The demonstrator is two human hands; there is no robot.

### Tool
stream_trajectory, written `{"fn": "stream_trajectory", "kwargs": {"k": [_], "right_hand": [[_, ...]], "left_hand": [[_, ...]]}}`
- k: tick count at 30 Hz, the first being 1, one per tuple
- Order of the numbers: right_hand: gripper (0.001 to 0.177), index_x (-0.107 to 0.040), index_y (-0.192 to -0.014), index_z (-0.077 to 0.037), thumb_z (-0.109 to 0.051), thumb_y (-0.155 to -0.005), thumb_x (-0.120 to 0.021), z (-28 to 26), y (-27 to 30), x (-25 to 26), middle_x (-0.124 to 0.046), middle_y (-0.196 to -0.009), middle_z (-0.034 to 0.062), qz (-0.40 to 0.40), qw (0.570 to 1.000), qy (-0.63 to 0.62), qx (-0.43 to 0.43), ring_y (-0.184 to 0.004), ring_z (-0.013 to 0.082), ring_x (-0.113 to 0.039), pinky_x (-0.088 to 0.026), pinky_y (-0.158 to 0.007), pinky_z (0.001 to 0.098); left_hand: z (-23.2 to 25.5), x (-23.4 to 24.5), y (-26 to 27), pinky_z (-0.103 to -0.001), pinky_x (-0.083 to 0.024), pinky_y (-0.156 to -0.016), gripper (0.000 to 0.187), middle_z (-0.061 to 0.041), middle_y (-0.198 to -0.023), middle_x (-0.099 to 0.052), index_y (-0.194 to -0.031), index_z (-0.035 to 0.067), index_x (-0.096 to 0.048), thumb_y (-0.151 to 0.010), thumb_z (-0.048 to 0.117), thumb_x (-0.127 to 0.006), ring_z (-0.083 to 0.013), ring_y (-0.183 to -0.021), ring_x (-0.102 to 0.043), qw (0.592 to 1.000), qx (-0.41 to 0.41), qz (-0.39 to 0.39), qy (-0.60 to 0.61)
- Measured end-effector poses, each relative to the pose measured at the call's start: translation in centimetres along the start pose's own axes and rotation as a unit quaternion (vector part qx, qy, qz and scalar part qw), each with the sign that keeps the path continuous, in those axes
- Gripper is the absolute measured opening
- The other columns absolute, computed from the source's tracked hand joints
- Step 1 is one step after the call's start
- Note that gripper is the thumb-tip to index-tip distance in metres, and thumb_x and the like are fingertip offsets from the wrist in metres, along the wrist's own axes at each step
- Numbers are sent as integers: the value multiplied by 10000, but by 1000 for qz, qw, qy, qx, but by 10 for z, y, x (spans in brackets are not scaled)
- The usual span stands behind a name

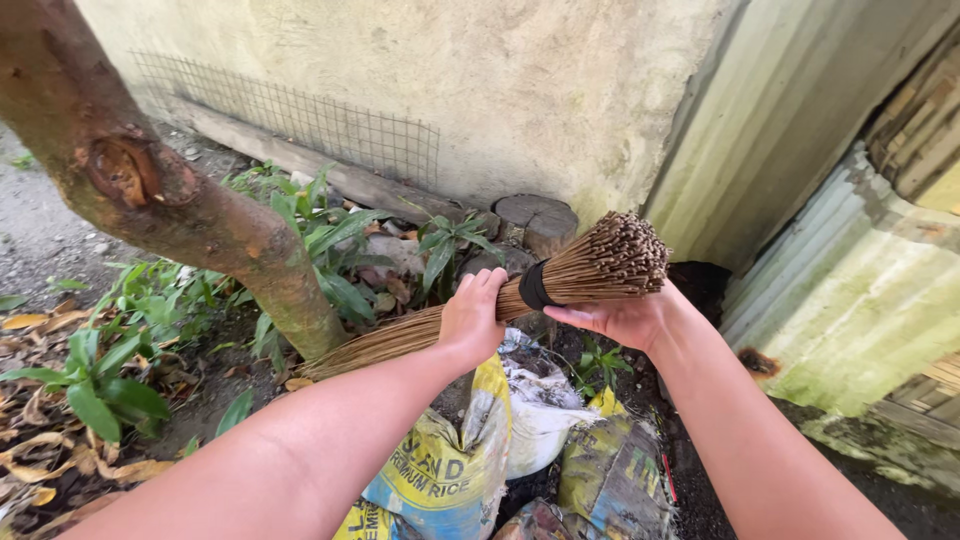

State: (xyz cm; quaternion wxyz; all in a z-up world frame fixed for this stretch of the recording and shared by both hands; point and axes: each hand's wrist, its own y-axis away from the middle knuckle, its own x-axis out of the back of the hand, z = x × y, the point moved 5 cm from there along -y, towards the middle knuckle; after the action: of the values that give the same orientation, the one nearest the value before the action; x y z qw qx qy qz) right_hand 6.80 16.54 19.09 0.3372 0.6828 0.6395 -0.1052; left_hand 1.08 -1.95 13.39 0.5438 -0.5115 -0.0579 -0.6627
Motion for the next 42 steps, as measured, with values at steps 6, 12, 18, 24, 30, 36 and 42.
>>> {"fn": "stream_trajectory", "kwargs": {"k": [6, 12, 18, 24, 30, 36, 42], "right_hand": [[436, -632, -1142, 4, -328, -1050, -366, -10, 22, 2, -666, -1231, 230, 11, 1000, -3, 7, -1135, 387, -656, -535, -985, 643], [429, -578, -1253, -44, -365, -1017, -419, -46, 62, 4, -645, -1313, 232, 58, 996, 50, 44, -1165, 373, -672, -548, -997, 605], [615, -500, -1321, 82, -367, -916, -612, -6, 76, 8, -616, -1319, 433, -14, 982, 124, -138, -1133, 473, -694, -595, -913, 476], [540, -532, -1120, 148, -263, -777, -602, 82, 28, 0, -630, -998, 347, -14, 945, -41, -325, -836, 381, -673, -644, -672, 440], [448, -577, -1047, 103, -307, -888, -663, 123, -16, -39, -644, -865, 239, -99, 953, -155, -239, -720, 318, -678, -617, -630, 358], [200, -542, -813, -68, -245, -799, -634, 237, -83, -55, -598, -807, 112, -38, 925, -225, -304, -697, 255, -641, -619, -656, 364], [365, -463, -906, 48, -224, -809, -686, 207, -100, -57, -558, -881, 163, -142, 860, -298, -390, -673, 221, -627, -629, -602, 305]], "left_hand": [[20, -5, -2, -447, -512, -860, 555, -58, -1087, -577, -1145, 136, -533, -667, 10, -786, -314, -1098, -552, 999, -31, 5, 11], [56, 0, -21, -453, -495, -883, 585, -64, -1098, -575, -1167, 123, -532, -653, 0, -783, -311, -1118, -554, 995, -94, 13, 24], [53, -7, -5, -457, -465, -885, 573, -57, -1106, -569, -1141, 136, -545, -638, -18, -772, -295, -1133, -549, 989, -141, -50, -1], [3, -6, 25, -469, -459, -847, 478, -46, -1092, -598, -1121, 145, -553, -708, -8, -739, -294, -1132, -568, 987, -121, -80, -63], [-47, 44, 53, -483, -471, -904, 579, -86, -1210, -603, -1267, 141, -542, -736, 53, -754, -321, -1187, -550, 997, 23, -10, -75], [-101, 69, 95, -467, -493, -962, 464, -126, -1220, -633, -1270, 115, -565, -854, 244, -727, -351, -1158, -596, 970, 228, -53, -57], [-128, 55, 129, -477, -524, -906, 270, -146, -1081, -723, -1081, 111, -698, -891, 303, -687, -355, -1043, -675, 941, 334, -56, -10]]}}
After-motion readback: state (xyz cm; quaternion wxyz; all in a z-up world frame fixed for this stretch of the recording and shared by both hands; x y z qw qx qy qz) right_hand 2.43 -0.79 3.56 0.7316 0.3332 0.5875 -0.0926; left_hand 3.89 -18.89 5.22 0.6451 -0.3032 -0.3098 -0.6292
